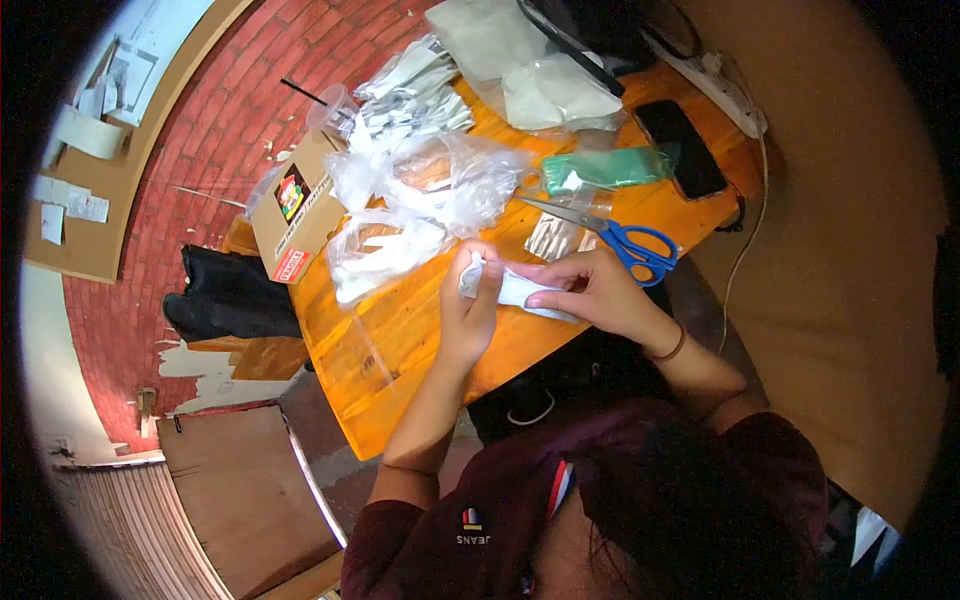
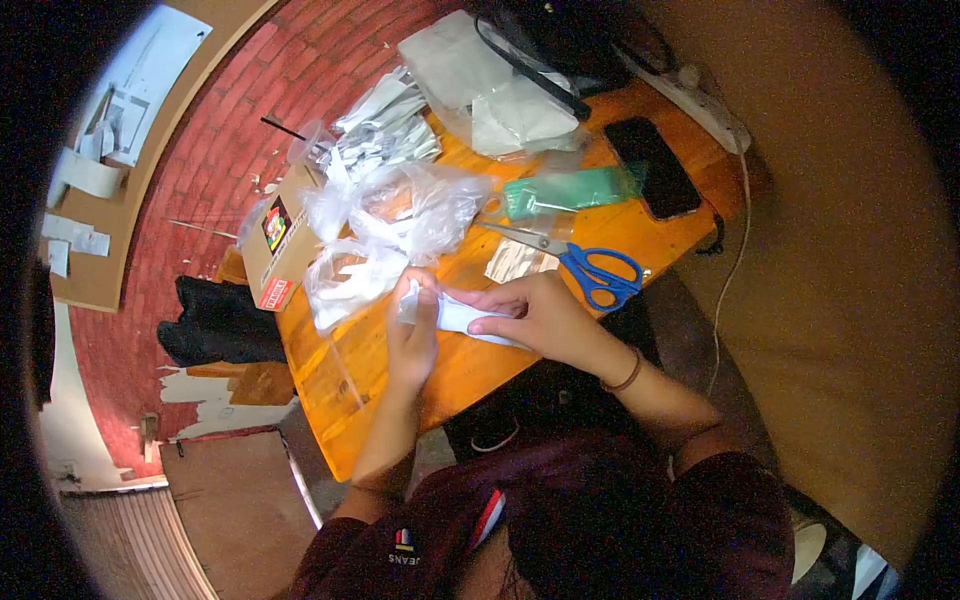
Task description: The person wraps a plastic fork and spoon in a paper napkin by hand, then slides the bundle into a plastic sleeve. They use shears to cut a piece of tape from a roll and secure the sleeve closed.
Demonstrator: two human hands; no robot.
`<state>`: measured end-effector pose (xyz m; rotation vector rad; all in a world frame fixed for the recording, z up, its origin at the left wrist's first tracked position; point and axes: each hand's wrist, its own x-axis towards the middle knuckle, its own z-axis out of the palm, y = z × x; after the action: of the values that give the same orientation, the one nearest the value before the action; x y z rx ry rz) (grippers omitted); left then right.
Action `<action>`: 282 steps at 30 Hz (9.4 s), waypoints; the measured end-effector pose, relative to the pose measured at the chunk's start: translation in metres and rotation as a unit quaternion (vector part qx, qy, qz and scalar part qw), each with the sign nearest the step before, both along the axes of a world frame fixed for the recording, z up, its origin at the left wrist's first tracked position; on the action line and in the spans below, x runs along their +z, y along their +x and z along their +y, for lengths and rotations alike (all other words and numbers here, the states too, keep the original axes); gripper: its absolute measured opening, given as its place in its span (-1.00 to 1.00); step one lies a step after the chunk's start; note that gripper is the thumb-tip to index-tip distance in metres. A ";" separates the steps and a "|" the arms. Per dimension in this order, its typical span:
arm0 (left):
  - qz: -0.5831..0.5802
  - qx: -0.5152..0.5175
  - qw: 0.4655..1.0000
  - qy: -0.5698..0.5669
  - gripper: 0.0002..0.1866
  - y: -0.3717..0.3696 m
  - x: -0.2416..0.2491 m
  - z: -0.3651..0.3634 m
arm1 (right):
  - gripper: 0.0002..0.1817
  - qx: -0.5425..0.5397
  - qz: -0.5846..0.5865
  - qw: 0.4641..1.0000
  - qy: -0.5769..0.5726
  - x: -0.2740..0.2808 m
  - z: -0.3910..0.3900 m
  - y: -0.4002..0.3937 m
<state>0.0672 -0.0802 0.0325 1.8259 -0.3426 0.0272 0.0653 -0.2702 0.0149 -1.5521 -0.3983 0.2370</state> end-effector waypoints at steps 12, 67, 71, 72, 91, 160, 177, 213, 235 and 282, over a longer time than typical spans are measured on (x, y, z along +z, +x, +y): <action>0.089 -0.128 0.976 -0.151 -0.69 0.028 0.015 -0.027 | -0.76 -0.011 0.076 0.994 0.075 0.003 -0.018 0.007; 0.043 -0.188 0.971 -0.143 -0.62 0.071 0.000 -0.044 | -0.82 0.068 0.060 0.977 0.193 -0.016 -0.020 0.024; 0.049 -0.192 0.963 -0.181 -0.63 0.067 0.001 -0.046 | -0.78 0.063 0.073 0.987 0.132 -0.023 -0.022 0.029; 0.047 -0.191 0.962 -0.187 -0.63 0.068 -0.001 -0.045 | -0.78 0.058 0.092 0.986 0.130 -0.020 -0.022 0.029; 0.086 -0.172 0.966 -0.175 -0.51 0.070 0.001 -0.062 | -0.83 -0.003 0.197 0.960 0.199 -0.028 -0.032 0.024; -0.255 0.097 0.953 0.128 -0.62 -0.014 0.019 0.029 | -0.97 0.041 0.076 0.940 0.329 -0.017 0.038 0.004; -0.181 0.097 0.975 0.084 -0.50 0.001 0.023 0.041 | -0.77 0.061 0.173 0.946 0.266 -0.019 0.007 -0.014; 0.129 0.105 0.910 -0.380 -0.70 0.009 -0.009 0.005 | -0.91 0.067 0.028 0.997 0.033 -0.016 -0.002 -0.008; 0.092 0.099 0.936 -0.324 -0.73 0.005 -0.009 0.012 | -0.83 0.103 0.037 0.993 0.038 -0.023 -0.007 -0.022; 0.059 0.161 0.931 -0.322 -0.73 -0.001 -0.013 0.003 | -0.92 0.086 0.081 0.987 0.109 -0.038 -0.012 -0.011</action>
<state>0.0661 -0.0776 0.0191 1.2028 0.0604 0.2324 0.0544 -0.2822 -0.0226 -1.2740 -0.4147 0.4362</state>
